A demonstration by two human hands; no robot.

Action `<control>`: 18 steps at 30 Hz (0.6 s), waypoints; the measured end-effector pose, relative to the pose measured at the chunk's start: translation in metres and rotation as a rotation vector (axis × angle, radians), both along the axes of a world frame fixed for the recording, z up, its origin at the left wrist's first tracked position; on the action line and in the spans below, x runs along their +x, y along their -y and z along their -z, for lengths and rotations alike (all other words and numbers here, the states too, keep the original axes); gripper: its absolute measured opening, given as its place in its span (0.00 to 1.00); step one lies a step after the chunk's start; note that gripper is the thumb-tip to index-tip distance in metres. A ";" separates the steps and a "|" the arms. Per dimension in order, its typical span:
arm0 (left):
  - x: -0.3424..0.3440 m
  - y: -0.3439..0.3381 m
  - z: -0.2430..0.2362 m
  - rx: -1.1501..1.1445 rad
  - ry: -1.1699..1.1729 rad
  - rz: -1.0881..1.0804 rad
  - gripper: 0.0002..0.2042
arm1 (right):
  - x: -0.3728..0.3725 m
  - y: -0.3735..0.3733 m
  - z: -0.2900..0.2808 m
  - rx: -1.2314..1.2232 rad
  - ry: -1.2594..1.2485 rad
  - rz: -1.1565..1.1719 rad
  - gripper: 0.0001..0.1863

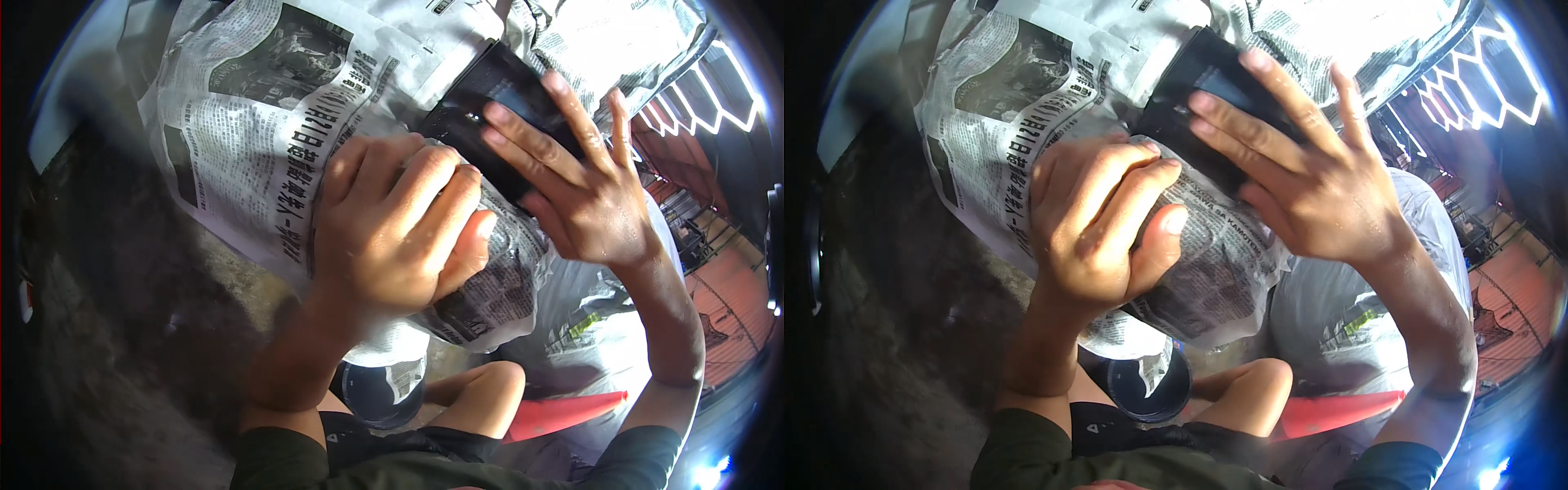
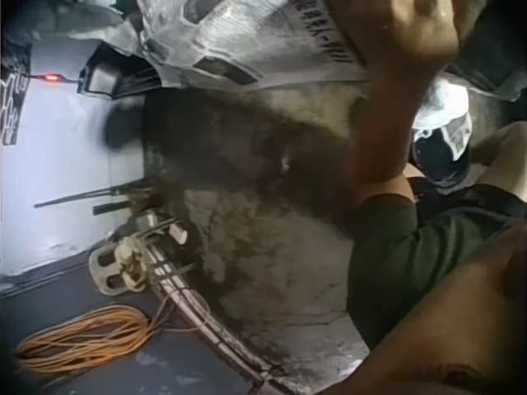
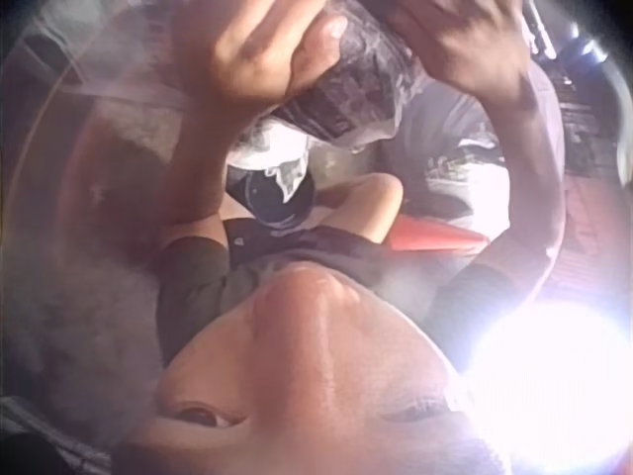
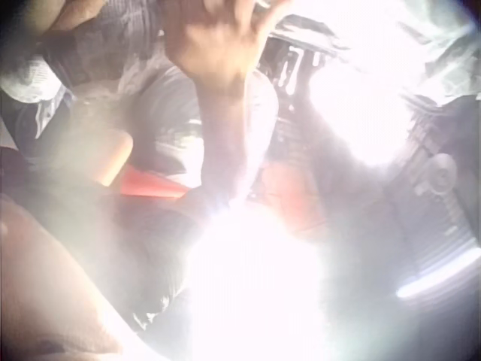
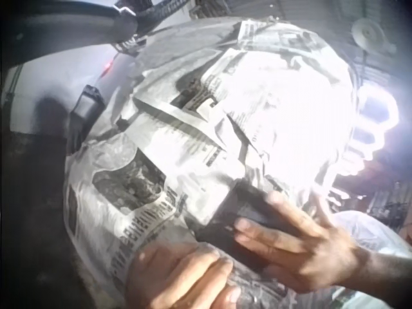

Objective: The person sands the surface of a black car body panel using a sanding block and water from a bucket, then uses a small tool to scrape along the edge of the panel.

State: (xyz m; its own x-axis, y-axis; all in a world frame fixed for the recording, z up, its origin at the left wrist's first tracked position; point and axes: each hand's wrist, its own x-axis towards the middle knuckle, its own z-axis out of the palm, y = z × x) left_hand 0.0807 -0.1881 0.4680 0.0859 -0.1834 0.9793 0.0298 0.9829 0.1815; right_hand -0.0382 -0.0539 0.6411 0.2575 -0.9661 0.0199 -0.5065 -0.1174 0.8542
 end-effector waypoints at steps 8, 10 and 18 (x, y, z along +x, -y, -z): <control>-0.002 -0.009 -0.006 -0.021 0.005 -0.010 0.13 | 0.000 0.015 -0.003 -0.032 -0.043 -0.079 0.39; -0.003 -0.005 0.000 -0.016 0.007 -0.009 0.13 | 0.000 0.004 0.001 -0.031 -0.015 -0.026 0.40; -0.002 -0.006 -0.003 -0.001 0.028 -0.012 0.12 | 0.001 0.013 -0.001 -0.006 -0.010 -0.042 0.39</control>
State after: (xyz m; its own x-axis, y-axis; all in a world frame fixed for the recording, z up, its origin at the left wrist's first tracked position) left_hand 0.0792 -0.1819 0.4715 0.0605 -0.1818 0.9815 0.0126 0.9833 0.1814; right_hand -0.0369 -0.0672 0.6416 0.2983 -0.9542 0.0227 -0.4923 -0.1335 0.8601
